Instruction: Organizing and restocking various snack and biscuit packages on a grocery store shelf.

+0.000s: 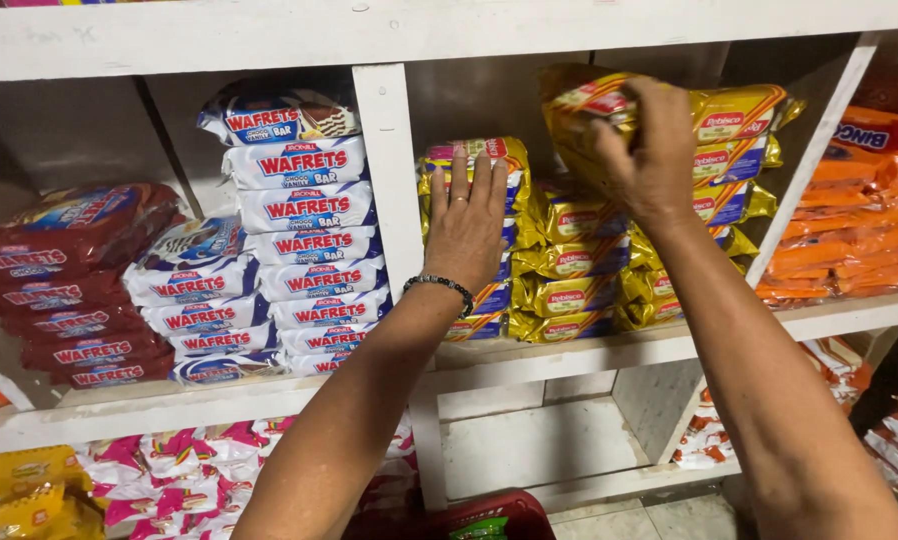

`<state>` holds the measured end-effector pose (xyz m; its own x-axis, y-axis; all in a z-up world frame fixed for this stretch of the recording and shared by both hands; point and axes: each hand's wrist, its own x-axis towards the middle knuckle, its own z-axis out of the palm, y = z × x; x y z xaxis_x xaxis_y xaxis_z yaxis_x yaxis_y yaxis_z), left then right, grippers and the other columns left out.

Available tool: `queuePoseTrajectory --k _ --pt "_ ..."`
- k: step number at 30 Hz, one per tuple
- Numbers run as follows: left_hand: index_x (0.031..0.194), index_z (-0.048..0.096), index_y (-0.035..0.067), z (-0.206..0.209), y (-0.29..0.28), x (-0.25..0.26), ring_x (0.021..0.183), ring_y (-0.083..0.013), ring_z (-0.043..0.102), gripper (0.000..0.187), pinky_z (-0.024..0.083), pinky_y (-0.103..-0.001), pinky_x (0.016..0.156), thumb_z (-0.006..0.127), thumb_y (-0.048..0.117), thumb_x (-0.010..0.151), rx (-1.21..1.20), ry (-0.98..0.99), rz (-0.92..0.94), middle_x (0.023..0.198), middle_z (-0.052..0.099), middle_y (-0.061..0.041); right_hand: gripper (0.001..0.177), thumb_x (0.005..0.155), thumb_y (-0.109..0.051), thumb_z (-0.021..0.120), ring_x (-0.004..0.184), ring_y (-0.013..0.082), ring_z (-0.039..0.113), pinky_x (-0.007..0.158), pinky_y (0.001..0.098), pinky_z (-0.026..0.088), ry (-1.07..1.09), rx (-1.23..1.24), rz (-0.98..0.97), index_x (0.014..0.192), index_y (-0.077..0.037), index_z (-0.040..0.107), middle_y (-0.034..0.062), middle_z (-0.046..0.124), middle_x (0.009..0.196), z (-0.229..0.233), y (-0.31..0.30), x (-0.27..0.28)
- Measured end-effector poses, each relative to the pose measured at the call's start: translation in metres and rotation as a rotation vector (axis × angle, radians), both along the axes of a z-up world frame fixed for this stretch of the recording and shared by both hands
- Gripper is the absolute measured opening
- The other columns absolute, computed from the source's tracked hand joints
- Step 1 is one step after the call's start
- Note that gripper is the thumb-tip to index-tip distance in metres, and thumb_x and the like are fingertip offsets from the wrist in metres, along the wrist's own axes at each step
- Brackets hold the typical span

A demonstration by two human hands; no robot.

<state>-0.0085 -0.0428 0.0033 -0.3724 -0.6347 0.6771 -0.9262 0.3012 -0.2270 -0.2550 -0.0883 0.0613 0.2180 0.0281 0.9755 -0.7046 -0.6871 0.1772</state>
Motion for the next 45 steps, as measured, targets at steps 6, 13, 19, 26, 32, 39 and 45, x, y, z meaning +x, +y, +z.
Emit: queuePoseTrajectory --k 6,13,19,26,32,39,45 --pt "0.157 0.029 -0.004 -0.015 0.000 -0.006 0.155 -0.0445 0.006 0.094 0.010 -0.064 0.122 0.074 0.036 0.085 -0.186 0.068 -0.123 0.167 0.019 -0.026 0.028 0.108 -0.009 0.061 0.106 0.0299 0.051 0.092 0.0416 0.045 -0.354 0.034 0.181 0.130 0.003 0.048 0.0180 0.051 0.119 -0.010 0.084 -0.008" --pt "0.142 0.039 -0.012 -0.024 0.086 -0.029 0.135 -0.0451 0.048 0.061 0.039 -0.054 0.113 0.051 0.031 0.101 0.068 0.578 -0.686 0.146 0.045 -0.032 0.034 0.091 -0.023 0.068 0.091 0.0172 0.064 0.076 0.0312 0.063 -1.006 0.543 0.898 0.118 -0.009 0.053 0.0070 0.061 0.108 -0.068 0.092 -0.052" --pt "0.140 0.059 0.010 -0.093 0.081 -0.055 0.108 -0.0257 0.068 0.045 0.063 -0.042 0.086 0.046 0.039 0.107 0.800 1.196 -0.837 0.117 0.066 -0.014 0.041 0.087 -0.035 0.076 0.098 0.0312 0.078 0.094 0.0531 0.064 -1.473 0.756 1.309 0.116 -0.008 0.068 0.0168 0.076 0.113 -0.132 0.092 -0.065" --pt "0.161 0.006 0.006 -0.104 0.110 -0.046 0.115 -0.0497 0.061 0.116 0.054 -0.067 0.087 0.056 0.084 0.090 1.600 1.720 -0.801 0.141 0.036 -0.037 0.047 0.087 -0.036 0.075 0.107 0.0246 0.070 0.099 0.0413 0.062 -1.067 0.678 1.044 0.127 -0.018 0.058 0.0087 0.061 0.128 -0.150 0.107 -0.039" --pt "0.149 0.043 -0.001 -0.102 0.123 -0.033 0.109 -0.0467 0.059 0.106 0.051 -0.064 0.097 0.045 0.089 0.092 1.825 2.006 -1.250 0.137 0.047 -0.036 0.105 0.056 -0.025 0.089 0.130 0.0402 0.051 0.115 0.0576 0.037 -0.337 0.695 0.842 0.148 -0.004 0.044 0.0242 0.059 0.133 -0.153 0.150 -0.036" --pt "0.127 0.063 -0.003 -0.100 0.110 -0.044 0.092 -0.0423 0.074 0.054 0.061 -0.060 0.082 0.074 0.036 0.091 1.437 2.424 -0.935 0.118 0.072 -0.027 0.111 0.055 -0.003 0.089 0.140 0.0486 0.046 0.119 0.0683 0.019 -0.047 0.765 0.816 0.153 -0.004 0.038 0.0286 0.062 0.138 -0.139 0.185 -0.039" --pt "0.112 0.065 -0.005 -0.105 0.110 -0.052 0.077 -0.0404 0.075 0.043 0.064 -0.051 0.071 0.073 0.029 0.089 1.448 2.422 -0.903 0.106 0.073 -0.031 0.092 0.059 0.008 0.085 0.142 0.0382 0.047 0.120 0.0562 0.029 -0.193 0.801 0.773 0.144 0.003 0.051 0.0248 0.060 0.143 -0.147 0.194 -0.046"
